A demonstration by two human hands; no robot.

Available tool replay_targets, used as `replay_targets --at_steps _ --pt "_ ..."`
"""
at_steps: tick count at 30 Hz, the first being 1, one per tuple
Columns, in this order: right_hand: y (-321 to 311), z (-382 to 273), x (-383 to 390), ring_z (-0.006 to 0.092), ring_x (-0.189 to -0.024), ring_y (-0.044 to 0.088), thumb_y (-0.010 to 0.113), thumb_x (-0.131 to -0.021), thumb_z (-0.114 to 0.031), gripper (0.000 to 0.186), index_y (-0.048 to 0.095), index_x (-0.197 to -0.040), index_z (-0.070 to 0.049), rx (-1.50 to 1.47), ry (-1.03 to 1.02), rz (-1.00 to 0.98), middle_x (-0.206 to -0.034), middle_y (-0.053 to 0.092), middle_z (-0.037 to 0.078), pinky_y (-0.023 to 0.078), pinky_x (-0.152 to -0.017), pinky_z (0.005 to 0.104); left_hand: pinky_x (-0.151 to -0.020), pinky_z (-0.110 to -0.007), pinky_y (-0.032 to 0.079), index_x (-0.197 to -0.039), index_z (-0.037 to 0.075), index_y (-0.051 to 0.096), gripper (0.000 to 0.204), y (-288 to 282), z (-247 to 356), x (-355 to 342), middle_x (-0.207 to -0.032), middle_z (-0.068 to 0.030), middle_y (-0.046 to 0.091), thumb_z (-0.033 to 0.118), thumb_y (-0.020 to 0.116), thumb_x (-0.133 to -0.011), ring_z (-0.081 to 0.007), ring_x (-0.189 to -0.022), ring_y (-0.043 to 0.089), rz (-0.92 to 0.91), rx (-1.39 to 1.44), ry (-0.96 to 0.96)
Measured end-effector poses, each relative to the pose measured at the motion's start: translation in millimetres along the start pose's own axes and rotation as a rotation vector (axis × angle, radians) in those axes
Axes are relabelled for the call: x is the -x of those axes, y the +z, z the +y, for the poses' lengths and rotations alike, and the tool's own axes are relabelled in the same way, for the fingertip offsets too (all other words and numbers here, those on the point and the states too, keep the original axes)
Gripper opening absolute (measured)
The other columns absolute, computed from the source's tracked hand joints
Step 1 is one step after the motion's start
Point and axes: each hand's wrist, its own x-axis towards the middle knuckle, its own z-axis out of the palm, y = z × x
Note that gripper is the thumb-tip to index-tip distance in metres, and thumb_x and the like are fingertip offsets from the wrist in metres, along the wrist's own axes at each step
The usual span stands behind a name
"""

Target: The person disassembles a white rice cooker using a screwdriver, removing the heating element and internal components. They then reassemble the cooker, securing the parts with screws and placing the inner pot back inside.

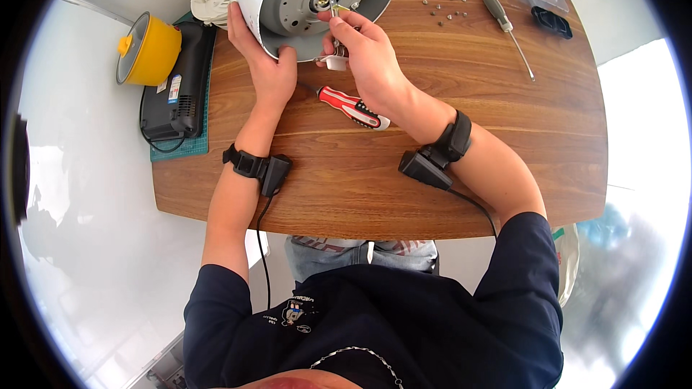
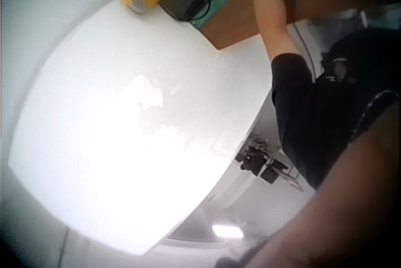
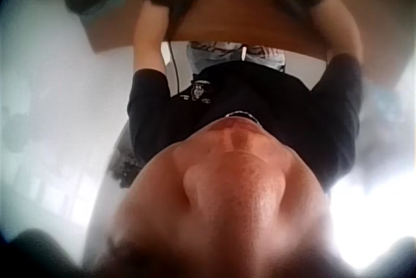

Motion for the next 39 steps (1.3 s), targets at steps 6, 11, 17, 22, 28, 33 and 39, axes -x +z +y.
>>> replay_targets --at_steps 6,11,17,22,28,33,39 --pt "-2.9 1.4 -1.8 0.0132 -0.081 0.057 0.049 -0.110 -0.023 0.030 0.062 -0.127 -0.002 -0.044 -0.006 -0.024 -0.082 0.057 0.001 0.055 -0.083 0.0335 -0.123 -0.057 0.019 -0.163 0.002 0.014 0.100 -0.6 -0.5 0.3 -0.165 -0.0284 0.009 -0.008 0.051 -0.071 -0.0499 -0.152 0.015 0.001 0.000 0.007" --pt "-2.0 -5.1 -2.7 0.0143 -0.082 0.057 0.049 -0.110 -0.023 0.030 0.062 -0.127 -0.002 -0.045 -0.012 -0.028 -0.082 0.057 0.001 0.054 -0.083 0.0341 -0.123 -0.057 0.019 -0.163 0.002 0.014 0.100 0.4 1.2 -0.4 -0.165 -0.0283 0.009 -0.008 0.051 -0.070 -0.0499 -0.152 0.015 0.005 0.015 -0.003" --pt "-2.5 -7.3 -5.1 0.0138 -0.082 0.056 0.049 -0.110 -0.023 0.030 0.062 -0.128 -0.002 -0.059 -0.004 -0.046 -0.083 0.057 0.002 0.054 -0.083 0.0341 -0.123 -0.057 0.019 -0.163 0.002 0.014 0.100 0.5 0.3 -0.7 -0.164 -0.0288 0.009 -0.007 0.052 -0.070 -0.0501 -0.152 0.015 0.003 0.022 0.002" --pt "-1.5 -8.8 -6.2 0.0140 -0.083 0.056 0.049 -0.110 -0.023 0.030 0.062 -0.128 -0.002 -0.063 0.002 -0.049 -0.084 0.057 0.002 0.054 -0.084 0.0346 -0.123 -0.057 0.019 -0.163 0.002 0.013 0.100 -0.4 0.2 -0.8 -0.164 -0.0295 0.008 -0.007 0.052 -0.071 -0.0505 -0.151 0.014 -0.007 0.016 0.003" --pt "1.6 -8.7 -14.1 0.0158 -0.084 0.055 0.049 -0.111 -0.023 0.031 0.060 -0.129 -0.001 -0.084 0.026 -0.045 -0.083 0.055 0.001 0.049 -0.083 0.0324 -0.123 -0.057 0.019 -0.163 0.002 0.012 0.100 -0.3 0.5 -0.3 -0.164 -0.0294 0.008 -0.007 0.052 -0.072 -0.0502 -0.151 0.014 -0.014 0.014 0.002" --pt "-5.0 -6.2 -24.3 0.0149 -0.084 0.056 0.050 -0.110 -0.023 0.027 0.059 -0.123 -0.002 -0.064 0.049 -0.067 -0.084 0.055 0.001 0.050 -0.083 0.0315 -0.123 -0.058 0.019 -0.163 0.002 0.012 0.100 0.8 1.2 -0.1 -0.165 -0.0290 0.008 -0.007 0.052 -0.072 -0.0498 -0.152 0.014 -0.034 0.030 0.014" --pt "-10.5 -8.3 -30.4 0.0136 -0.083 0.056 0.051 -0.110 -0.023 0.023 0.059 -0.119 -0.003 -0.009 0.059 -0.097 -0.084 0.056 0.000 0.051 -0.082 0.0308 -0.123 -0.058 0.019 -0.163 0.001 0.011 0.099 -1.0 3.0 -0.7 -0.165 -0.0288 0.007 -0.005 0.054 -0.074 -0.0491 -0.152 0.013 -0.051 0.030 0.041"
